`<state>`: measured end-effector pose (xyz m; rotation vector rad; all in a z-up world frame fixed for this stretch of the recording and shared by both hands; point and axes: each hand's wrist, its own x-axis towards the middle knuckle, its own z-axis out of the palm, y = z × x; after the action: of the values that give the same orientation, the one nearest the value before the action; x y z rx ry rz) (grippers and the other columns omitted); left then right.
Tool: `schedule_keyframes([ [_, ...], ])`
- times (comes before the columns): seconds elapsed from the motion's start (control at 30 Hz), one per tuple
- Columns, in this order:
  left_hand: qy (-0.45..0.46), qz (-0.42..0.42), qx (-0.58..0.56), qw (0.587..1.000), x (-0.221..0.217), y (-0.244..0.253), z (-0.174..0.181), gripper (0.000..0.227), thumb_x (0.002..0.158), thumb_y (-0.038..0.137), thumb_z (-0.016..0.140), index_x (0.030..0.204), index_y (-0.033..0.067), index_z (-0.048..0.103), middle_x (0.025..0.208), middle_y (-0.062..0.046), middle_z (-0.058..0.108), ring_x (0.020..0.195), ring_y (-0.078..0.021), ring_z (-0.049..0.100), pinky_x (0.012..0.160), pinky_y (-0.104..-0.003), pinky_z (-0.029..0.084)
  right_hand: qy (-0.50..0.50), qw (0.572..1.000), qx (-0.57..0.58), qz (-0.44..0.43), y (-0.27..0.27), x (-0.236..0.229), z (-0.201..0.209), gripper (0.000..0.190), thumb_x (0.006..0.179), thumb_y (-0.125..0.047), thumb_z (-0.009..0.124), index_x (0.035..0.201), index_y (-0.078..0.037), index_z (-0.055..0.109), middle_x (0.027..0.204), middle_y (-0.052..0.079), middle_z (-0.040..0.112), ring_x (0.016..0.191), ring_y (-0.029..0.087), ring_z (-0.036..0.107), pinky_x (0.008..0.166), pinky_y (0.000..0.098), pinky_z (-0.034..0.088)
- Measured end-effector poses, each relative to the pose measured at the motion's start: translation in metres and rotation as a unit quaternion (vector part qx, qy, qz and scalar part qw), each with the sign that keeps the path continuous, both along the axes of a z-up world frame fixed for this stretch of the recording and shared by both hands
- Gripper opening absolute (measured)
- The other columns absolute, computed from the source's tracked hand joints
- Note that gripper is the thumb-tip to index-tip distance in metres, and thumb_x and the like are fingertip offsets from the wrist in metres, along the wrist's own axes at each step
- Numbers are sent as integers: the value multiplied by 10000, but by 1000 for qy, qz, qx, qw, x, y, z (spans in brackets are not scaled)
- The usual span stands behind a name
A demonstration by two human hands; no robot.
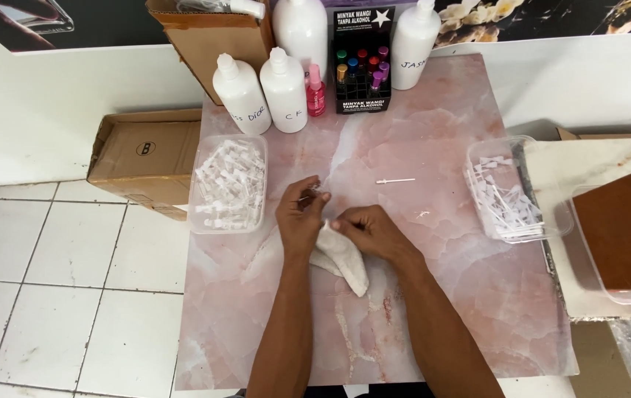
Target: The person is cleaning and assembling small plastic perfume tester components using a cloth and an applicator stick.
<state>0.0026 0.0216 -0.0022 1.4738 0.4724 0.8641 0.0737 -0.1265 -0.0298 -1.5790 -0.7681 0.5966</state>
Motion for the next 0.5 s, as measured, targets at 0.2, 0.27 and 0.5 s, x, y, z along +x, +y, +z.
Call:
schedule_keyframes([
  [0.2, 62, -52, 78, 994, 8, -8, -23, 388, 798, -22, 840, 1162, 86, 760, 1029, -80, 734, 934, -182, 687, 860, -339, 590, -186, 970, -25, -156, 7, -8, 50, 115, 920, -4, 714, 992, -48, 792, 853, 140, 756, 824, 255, 736, 742, 378, 590],
  [0.27, 75, -63, 98, 990, 9, -8, -24, 375, 816, -26, 820, 1166, 93, 758, 1039, -77, 738, 955, -192, 695, 885, -346, 582, -190, 968, -27, -158, 9, -7, 42, 137, 927, -4, 705, 1018, -59, 791, 881, 131, 760, 851, 256, 736, 767, 380, 592],
  [0.5, 107, -80, 187, 973, 7, -11, -28, 423, 862, -31, 769, 1261, 96, 708, 1065, -100, 735, 1072, -279, 660, 993, -417, 524, -201, 964, -49, -168, 9, -2, 27, 198, 944, 9, 662, 1068, -81, 788, 934, 120, 762, 921, 267, 736, 818, 390, 587],
])
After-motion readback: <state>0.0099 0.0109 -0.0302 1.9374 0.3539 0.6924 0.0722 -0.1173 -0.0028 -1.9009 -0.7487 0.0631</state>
